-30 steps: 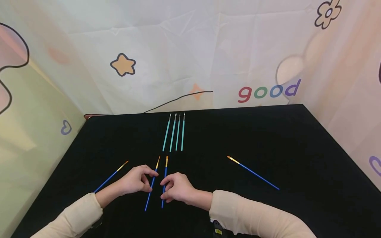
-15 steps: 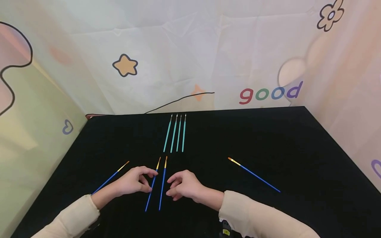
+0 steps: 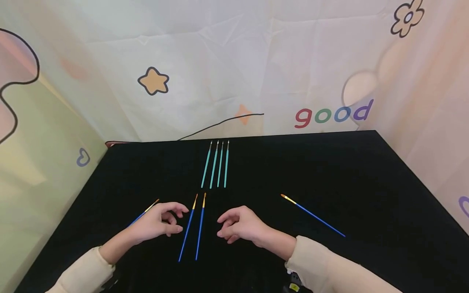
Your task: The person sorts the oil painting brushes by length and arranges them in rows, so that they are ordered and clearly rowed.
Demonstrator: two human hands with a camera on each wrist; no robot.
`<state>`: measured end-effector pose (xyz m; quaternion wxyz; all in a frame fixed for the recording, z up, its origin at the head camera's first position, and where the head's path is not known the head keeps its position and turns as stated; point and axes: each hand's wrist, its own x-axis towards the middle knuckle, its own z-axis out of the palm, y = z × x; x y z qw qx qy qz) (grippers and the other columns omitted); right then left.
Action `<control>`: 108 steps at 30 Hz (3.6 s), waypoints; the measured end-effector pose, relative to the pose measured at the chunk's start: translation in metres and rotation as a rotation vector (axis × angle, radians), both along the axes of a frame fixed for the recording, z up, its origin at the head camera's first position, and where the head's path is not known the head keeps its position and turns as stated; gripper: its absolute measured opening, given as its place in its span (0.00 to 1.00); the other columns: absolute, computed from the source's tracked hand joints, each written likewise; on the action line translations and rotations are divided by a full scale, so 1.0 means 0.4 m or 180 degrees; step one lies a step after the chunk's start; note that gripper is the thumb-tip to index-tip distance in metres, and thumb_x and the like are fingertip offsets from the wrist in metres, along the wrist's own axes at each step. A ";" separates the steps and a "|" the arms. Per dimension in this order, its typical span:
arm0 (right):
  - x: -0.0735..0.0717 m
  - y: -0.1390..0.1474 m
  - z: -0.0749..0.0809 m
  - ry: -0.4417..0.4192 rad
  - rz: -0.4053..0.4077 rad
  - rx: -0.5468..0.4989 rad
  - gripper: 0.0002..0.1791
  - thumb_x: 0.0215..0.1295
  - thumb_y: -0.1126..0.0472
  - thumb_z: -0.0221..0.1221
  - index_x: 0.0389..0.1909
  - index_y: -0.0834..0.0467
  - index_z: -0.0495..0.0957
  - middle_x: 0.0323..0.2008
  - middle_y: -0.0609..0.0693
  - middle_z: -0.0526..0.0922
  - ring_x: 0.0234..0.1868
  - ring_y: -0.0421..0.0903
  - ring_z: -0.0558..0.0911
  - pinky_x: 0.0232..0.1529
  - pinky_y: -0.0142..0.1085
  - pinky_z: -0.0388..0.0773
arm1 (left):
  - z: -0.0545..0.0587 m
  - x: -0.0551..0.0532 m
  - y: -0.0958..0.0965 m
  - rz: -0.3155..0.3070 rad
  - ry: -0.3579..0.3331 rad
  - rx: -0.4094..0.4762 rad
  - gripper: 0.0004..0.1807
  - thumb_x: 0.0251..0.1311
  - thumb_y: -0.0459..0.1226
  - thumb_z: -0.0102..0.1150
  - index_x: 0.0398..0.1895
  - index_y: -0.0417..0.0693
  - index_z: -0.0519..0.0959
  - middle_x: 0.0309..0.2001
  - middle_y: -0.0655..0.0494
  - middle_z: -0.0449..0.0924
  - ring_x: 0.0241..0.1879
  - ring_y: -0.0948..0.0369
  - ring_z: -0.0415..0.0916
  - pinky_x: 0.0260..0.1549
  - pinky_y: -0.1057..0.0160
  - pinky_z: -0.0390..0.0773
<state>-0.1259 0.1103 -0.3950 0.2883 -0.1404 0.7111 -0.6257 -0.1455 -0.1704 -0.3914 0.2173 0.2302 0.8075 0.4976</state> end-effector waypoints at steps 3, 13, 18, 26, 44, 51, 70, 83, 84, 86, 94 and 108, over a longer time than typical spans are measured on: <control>0.003 0.019 0.006 0.0058 0.0004 0.0026 0.21 0.54 0.68 0.60 0.48 0.74 0.71 0.28 0.52 0.79 0.30 0.51 0.80 0.33 0.41 0.79 | 0.000 -0.001 -0.002 0.0015 0.0021 0.0094 0.23 0.53 0.31 0.60 0.54 0.36 0.69 0.44 0.37 0.66 0.25 0.63 0.72 0.24 0.60 0.77; -0.002 0.085 0.010 0.0204 0.0105 0.0046 0.22 0.56 0.66 0.59 0.50 0.74 0.70 0.31 0.52 0.79 0.32 0.49 0.80 0.36 0.39 0.78 | 0.013 0.013 -0.026 0.0040 0.0239 0.0307 0.24 0.53 0.29 0.60 0.54 0.34 0.68 0.45 0.35 0.66 0.30 0.62 0.73 0.28 0.66 0.76; -0.008 0.113 0.015 0.0293 0.0138 0.0105 0.22 0.56 0.65 0.59 0.50 0.74 0.69 0.31 0.52 0.79 0.31 0.46 0.79 0.33 0.37 0.77 | 0.013 0.017 -0.038 0.0025 0.0308 0.0265 0.24 0.53 0.30 0.60 0.55 0.34 0.68 0.46 0.35 0.67 0.32 0.61 0.74 0.30 0.65 0.77; -0.017 0.153 0.021 0.0497 0.0312 0.0068 0.23 0.57 0.66 0.60 0.51 0.74 0.69 0.36 0.60 0.77 0.30 0.42 0.78 0.29 0.35 0.76 | 0.017 0.023 -0.068 0.0016 0.0399 0.0323 0.24 0.54 0.31 0.60 0.55 0.37 0.69 0.47 0.35 0.66 0.35 0.60 0.73 0.29 0.64 0.77; -0.025 0.251 0.063 0.0468 0.0378 0.0098 0.26 0.58 0.67 0.57 0.56 0.74 0.64 0.42 0.61 0.73 0.35 0.44 0.79 0.33 0.35 0.76 | 0.036 0.032 -0.114 0.0072 0.0457 0.0358 0.23 0.55 0.30 0.59 0.55 0.37 0.69 0.48 0.32 0.66 0.35 0.61 0.73 0.29 0.64 0.77; -0.032 0.281 0.057 0.0600 0.0365 0.0189 0.24 0.58 0.66 0.58 0.55 0.72 0.67 0.43 0.64 0.73 0.36 0.45 0.79 0.32 0.36 0.76 | 0.030 0.027 -0.146 0.0148 0.0476 0.0145 0.24 0.54 0.32 0.60 0.55 0.36 0.70 0.49 0.34 0.67 0.33 0.63 0.74 0.28 0.64 0.76; -0.039 0.371 0.052 0.0491 0.0199 0.0216 0.23 0.60 0.67 0.55 0.56 0.69 0.67 0.42 0.61 0.73 0.36 0.44 0.78 0.34 0.35 0.76 | 0.005 0.009 -0.217 0.0165 0.0424 0.0033 0.23 0.55 0.31 0.59 0.54 0.32 0.69 0.53 0.35 0.66 0.38 0.53 0.72 0.31 0.64 0.77; -0.057 0.421 0.028 0.0594 0.0148 0.0419 0.25 0.60 0.66 0.55 0.56 0.73 0.64 0.41 0.63 0.72 0.32 0.42 0.77 0.32 0.35 0.76 | -0.005 -0.007 -0.256 0.0284 0.0274 -0.0297 0.26 0.52 0.35 0.62 0.56 0.36 0.71 0.52 0.37 0.66 0.42 0.48 0.70 0.33 0.62 0.76; -0.059 0.425 0.025 0.0609 0.0144 0.0441 0.25 0.60 0.66 0.55 0.56 0.74 0.64 0.41 0.63 0.72 0.32 0.42 0.77 0.32 0.35 0.76 | -0.006 -0.010 -0.259 0.0287 0.0278 -0.0322 0.26 0.52 0.35 0.63 0.55 0.36 0.71 0.52 0.37 0.66 0.42 0.47 0.70 0.33 0.62 0.76; -0.062 0.432 0.022 0.0616 0.0115 0.0524 0.25 0.60 0.66 0.56 0.55 0.73 0.64 0.40 0.63 0.72 0.32 0.42 0.77 0.32 0.35 0.76 | -0.008 -0.017 -0.264 0.0276 0.0302 -0.0386 0.26 0.51 0.35 0.63 0.55 0.37 0.71 0.52 0.38 0.66 0.42 0.47 0.70 0.33 0.61 0.76; -0.072 0.455 0.025 0.0731 0.0041 0.0866 0.25 0.57 0.65 0.59 0.54 0.73 0.68 0.36 0.59 0.72 0.29 0.41 0.74 0.31 0.35 0.72 | -0.014 -0.042 -0.279 0.0216 0.0282 -0.0607 0.26 0.50 0.34 0.64 0.55 0.38 0.72 0.51 0.39 0.66 0.44 0.49 0.69 0.38 0.55 0.72; -0.096 0.478 0.000 0.0874 0.0211 0.1490 0.27 0.50 0.62 0.64 0.53 0.65 0.73 0.44 0.57 0.72 0.37 0.47 0.69 0.34 0.36 0.69 | -0.027 -0.077 -0.289 0.0048 0.0103 -0.0723 0.27 0.48 0.30 0.63 0.55 0.35 0.72 0.53 0.38 0.62 0.43 0.50 0.68 0.38 0.56 0.71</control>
